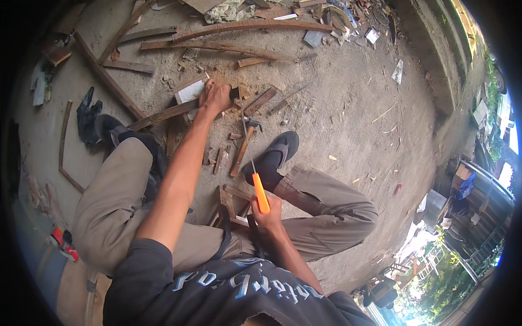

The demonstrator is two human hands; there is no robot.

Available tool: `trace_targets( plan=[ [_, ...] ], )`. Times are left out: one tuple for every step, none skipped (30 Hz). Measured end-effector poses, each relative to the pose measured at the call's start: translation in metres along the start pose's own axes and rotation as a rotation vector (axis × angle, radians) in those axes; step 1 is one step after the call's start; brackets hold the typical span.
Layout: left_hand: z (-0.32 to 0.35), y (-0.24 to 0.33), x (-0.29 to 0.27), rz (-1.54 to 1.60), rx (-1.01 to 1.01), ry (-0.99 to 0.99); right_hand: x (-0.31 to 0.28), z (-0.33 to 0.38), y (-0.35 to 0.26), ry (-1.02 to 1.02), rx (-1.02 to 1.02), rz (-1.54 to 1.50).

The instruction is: The person sits on the floor and uses a hammer to break apart a wooden frame. They then use a hand saw to cut a long wooden plank into smaller pieces.

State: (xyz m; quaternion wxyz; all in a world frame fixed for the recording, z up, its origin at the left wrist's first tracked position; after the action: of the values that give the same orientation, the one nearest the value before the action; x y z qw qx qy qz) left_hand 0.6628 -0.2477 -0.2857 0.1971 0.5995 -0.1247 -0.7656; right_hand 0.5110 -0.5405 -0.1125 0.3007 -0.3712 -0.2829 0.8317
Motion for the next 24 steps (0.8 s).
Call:
trace_targets(
  plan=[
    [-0.001, -0.004, 0.003, -0.04, 0.021, 0.042, 0.005, -0.027, -0.002, -0.011, -0.023, 0.049],
    [0.0, -0.004, 0.006, -0.081, 0.053, 0.078, 0.013, -0.058, -0.007, 0.052, -0.044, 0.014],
    [-0.001, -0.002, 0.006, -0.119, 0.086, 0.118, 0.022, -0.087, -0.015, 0.118, -0.067, -0.019],
    [-0.002, 0.005, 0.002, -0.118, 0.118, 0.134, 0.027, -0.105, -0.019, 0.118, -0.042, -0.045],
    [-0.003, 0.007, -0.001, -0.102, 0.124, 0.132, 0.031, -0.116, -0.023, 0.123, -0.03, -0.078],
    [-0.003, 0.004, -0.004, -0.084, 0.126, 0.133, 0.031, -0.105, -0.032, 0.111, -0.09, -0.091],
    [0.001, 0.006, -0.003, -0.058, 0.121, 0.13, 0.024, -0.087, -0.024, 0.12, -0.088, 0.026],
    [0.004, 0.009, -0.011, -0.059, 0.108, 0.131, 0.016, -0.063, -0.013, 0.106, -0.071, 0.046],
    [0.002, 0.006, -0.008, -0.048, 0.072, 0.097, 0.005, -0.033, -0.011, 0.065, -0.073, -0.014],
    [0.0, 0.002, -0.001, -0.038, 0.038, 0.062, -0.005, -0.006, 0.008, 0.038, -0.063, 0.068],
    [-0.002, -0.002, 0.004, -0.035, 0.002, 0.027, -0.012, 0.016, 0.013, -0.021, 0.011, -0.007],
    [-0.002, 0.001, 0.004, -0.037, 0.012, 0.111, -0.017, 0.016, 0.006, -0.005, 0.018, -0.001],
    [0.002, 0.002, 0.006, -0.055, 0.027, 0.106, -0.017, 0.021, 0.003, 0.006, 0.041, 0.006],
    [0.003, 0.001, 0.007, -0.073, 0.042, 0.102, -0.01, 0.006, 0.001, 0.039, 0.018, 0.007],
    [0.0, 0.0, 0.005, -0.09, 0.054, 0.111, -0.002, -0.026, -0.008, 0.075, -0.017, 0.014],
    [-0.002, -0.02, 0.03, -0.203, 0.1, 0.164, 0.012, -0.065, -0.024, 0.091, -0.027, -0.002],
    [-0.004, -0.012, 0.031, -0.181, 0.128, 0.143, 0.023, -0.094, -0.034, 0.131, -0.027, -0.021],
    [-0.005, -0.003, 0.026, -0.159, 0.148, 0.122, 0.029, -0.094, -0.039, 0.143, -0.035, 0.016],
    [-0.006, -0.002, 0.024, -0.137, 0.141, 0.103, 0.036, -0.097, -0.05, 0.152, -0.057, 0.044],
    [-0.003, -0.002, 0.023, -0.115, 0.124, 0.081, 0.038, -0.099, -0.06, 0.162, -0.079, 0.073],
    [0.0, -0.006, 0.022, -0.098, 0.102, 0.063, 0.032, -0.076, -0.061, 0.104, -0.03, -0.024],
    [0.0, -0.002, 0.015, -0.058, 0.066, 0.072, 0.022, -0.051, -0.057, 0.107, -0.091, -0.064],
    [-0.001, 0.001, 0.003, -0.02, 0.034, 0.083, 0.014, -0.026, -0.026, 0.069, -0.005, 0.025],
    [0.002, 0.012, -0.013, 0.014, -0.002, 0.002, 0.005, 0.0, -0.018, 0.021, 0.082, 0.037]
  ],
)
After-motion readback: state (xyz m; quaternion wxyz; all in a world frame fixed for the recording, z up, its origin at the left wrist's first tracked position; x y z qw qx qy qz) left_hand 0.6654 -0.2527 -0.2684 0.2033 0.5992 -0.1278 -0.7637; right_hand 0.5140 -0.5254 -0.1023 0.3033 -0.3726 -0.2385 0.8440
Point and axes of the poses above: each hand's wrist, its own z-axis away from the middle knuckle, its own x-axis out of the palm, y = z × x, the point moved 3 cm from there along -z, towards the middle knuckle, and after that the axes turned 13 degrees about x, right-handed, at the moved point
